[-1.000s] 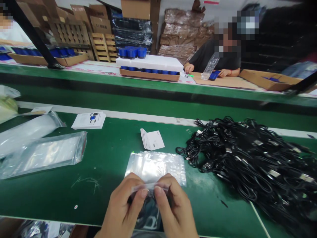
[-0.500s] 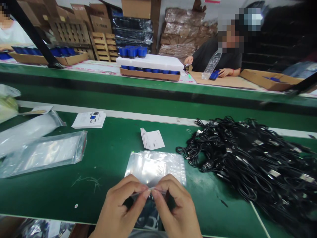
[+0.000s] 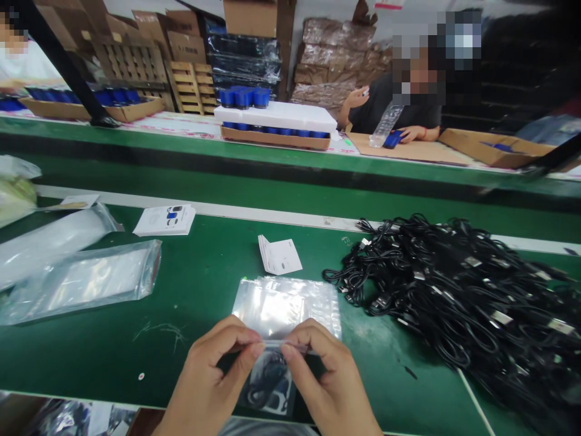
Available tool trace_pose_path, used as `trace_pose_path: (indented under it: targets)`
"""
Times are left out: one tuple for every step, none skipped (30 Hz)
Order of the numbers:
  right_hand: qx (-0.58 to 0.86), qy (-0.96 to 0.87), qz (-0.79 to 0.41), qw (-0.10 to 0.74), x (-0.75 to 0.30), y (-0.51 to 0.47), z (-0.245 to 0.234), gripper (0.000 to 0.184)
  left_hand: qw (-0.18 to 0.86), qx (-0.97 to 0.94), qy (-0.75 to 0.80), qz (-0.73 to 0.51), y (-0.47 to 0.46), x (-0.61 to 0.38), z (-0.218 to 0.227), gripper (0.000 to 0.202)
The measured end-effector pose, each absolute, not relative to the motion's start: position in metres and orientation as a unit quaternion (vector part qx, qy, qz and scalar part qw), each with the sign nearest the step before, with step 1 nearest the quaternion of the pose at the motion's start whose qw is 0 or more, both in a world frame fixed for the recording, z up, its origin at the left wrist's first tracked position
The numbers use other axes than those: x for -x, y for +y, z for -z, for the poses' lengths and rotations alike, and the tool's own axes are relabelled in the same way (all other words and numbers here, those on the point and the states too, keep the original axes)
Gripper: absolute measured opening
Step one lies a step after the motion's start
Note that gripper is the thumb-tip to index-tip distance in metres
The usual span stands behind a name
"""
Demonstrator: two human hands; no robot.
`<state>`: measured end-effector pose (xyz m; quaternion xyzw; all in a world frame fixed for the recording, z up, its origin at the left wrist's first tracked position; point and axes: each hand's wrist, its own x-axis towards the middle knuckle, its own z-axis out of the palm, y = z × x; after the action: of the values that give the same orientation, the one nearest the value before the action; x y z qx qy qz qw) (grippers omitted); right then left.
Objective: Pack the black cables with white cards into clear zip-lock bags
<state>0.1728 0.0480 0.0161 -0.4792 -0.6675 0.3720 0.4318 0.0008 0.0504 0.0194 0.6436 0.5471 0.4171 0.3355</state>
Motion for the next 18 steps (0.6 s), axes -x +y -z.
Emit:
trace_pose_path:
  targets:
    - [0.476,-0.67,-0.378,0.425,-0.172,0.048,-0.016,0.015,0.347,-0.649,0.542,-0.406,0.05,-0.002,-0.019,0.01]
    - [0.474,-0.673,-0.381,0.421,-0.171,0.049,-0.016,0.015,0.356,-0.66,0.533,-0.391,0.051,-0.003,-0.019,0.009]
    - [0.474,-0.675,-0.379,0.419,-0.17,0.049,-0.016,0.015,0.36,-0.674,0.524,-0.377,0.051,-0.003,-0.018,0.009]
    - [0.476,-0.676,-0.376,0.418,-0.169,0.049,-0.016,0.015,0.36,-0.685,0.518,-0.365,0.051,-0.003,-0.018,0.009]
    - [0.478,-0.676,-0.374,0.417,-0.169,0.048,-0.016,0.015,0.357,-0.691,0.516,-0.359,0.051,-0.003,-0.018,0.01]
    - [0.48,-0.675,-0.376,0.416,-0.169,0.048,-0.015,0.015,0.351,-0.694,0.516,-0.36,0.051,-0.002,-0.018,0.012]
    - [0.482,-0.672,-0.381,0.414,-0.169,0.048,-0.015,0.015,0.347,-0.693,0.517,-0.364,0.051,-0.001,-0.018,0.013]
    - [0.486,-0.666,-0.387,0.414,-0.17,0.048,-0.015,0.014,0.344,-0.692,0.516,-0.369,0.051,0.001,-0.018,0.014]
    - [0.492,-0.657,-0.392,0.416,-0.171,0.048,-0.014,0.013,0.347,-0.691,0.515,-0.371,0.05,0.002,-0.018,0.014]
    - [0.498,-0.647,-0.396,0.42,-0.172,0.048,-0.014,0.013,0.354,-0.686,0.518,-0.369,0.051,0.003,-0.017,0.014]
    - [0.503,-0.638,-0.398,0.425,-0.172,0.048,-0.014,0.014,0.365,-0.677,0.524,-0.366,0.051,0.004,-0.017,0.013]
    - [0.502,-0.634,-0.398,0.433,-0.173,0.047,-0.014,0.016,0.382,-0.664,0.53,-0.364,0.05,0.005,-0.016,0.012]
    - [0.493,-0.637,-0.396,0.442,-0.173,0.047,-0.014,0.018,0.402,-0.643,0.539,-0.366,0.05,0.005,-0.016,0.013]
    - [0.475,-0.647,-0.394,0.448,-0.172,0.047,-0.014,0.019,0.42,-0.618,0.549,-0.375,0.05,0.005,-0.015,0.016]
    - [0.45,-0.665,-0.392,0.448,-0.171,0.047,-0.015,0.019,0.435,-0.591,0.559,-0.387,0.048,0.005,-0.015,0.02]
    - [0.427,-0.684,-0.388,0.446,-0.17,0.047,-0.016,0.019,0.444,-0.565,0.569,-0.4,0.047,0.006,-0.015,0.024]
    - [0.413,-0.703,-0.378,0.438,-0.17,0.048,-0.017,0.019,0.442,-0.543,0.584,-0.411,0.044,0.008,-0.015,0.028]
    - [0.411,-0.726,-0.355,0.423,-0.169,0.049,-0.018,0.019,0.434,-0.528,0.6,-0.416,0.041,0.011,-0.015,0.032]
